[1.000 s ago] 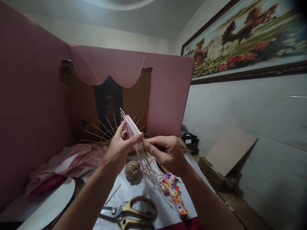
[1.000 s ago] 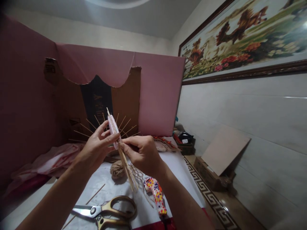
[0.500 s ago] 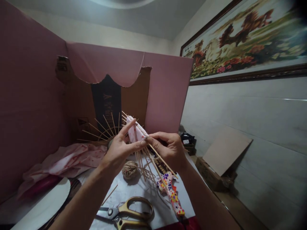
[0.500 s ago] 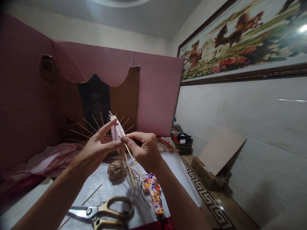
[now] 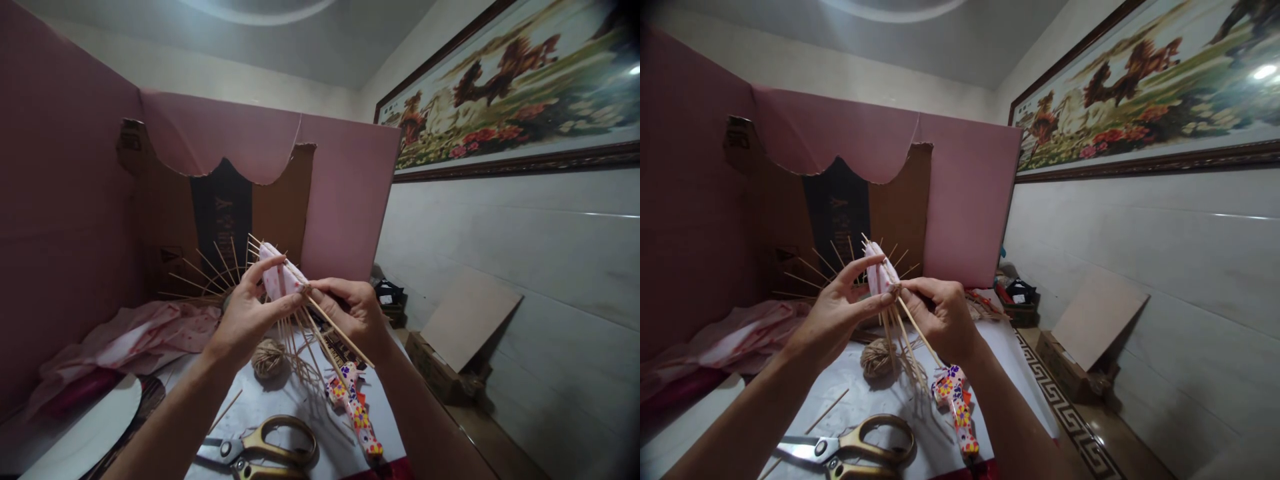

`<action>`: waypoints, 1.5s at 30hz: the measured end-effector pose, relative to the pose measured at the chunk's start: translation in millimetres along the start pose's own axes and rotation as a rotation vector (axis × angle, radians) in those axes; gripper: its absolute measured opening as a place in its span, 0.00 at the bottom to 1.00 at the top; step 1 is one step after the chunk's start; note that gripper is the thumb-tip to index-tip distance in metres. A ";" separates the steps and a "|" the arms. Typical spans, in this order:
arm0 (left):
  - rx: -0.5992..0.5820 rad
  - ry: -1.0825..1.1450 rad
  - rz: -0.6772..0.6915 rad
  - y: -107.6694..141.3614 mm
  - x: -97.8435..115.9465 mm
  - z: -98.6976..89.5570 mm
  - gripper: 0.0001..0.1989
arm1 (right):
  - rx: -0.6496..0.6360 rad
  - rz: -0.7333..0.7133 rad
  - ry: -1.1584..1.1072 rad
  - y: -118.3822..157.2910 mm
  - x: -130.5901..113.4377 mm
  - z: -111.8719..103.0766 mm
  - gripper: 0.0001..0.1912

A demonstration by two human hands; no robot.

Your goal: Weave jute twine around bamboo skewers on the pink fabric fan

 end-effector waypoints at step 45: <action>-0.204 0.085 0.070 3.4 -3.2 11.8 0.26 | -0.015 0.205 -0.413 -5.3 13.7 -4.5 0.17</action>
Point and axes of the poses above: each hand's wrist, its own y-axis away from the middle knuckle, its own z-axis out of the palm, x = y × z, the point moved 2 cm from there along -y, towards the middle knuckle, and after that the axes turned 4 degrees about -y, right-handed, at the moved point
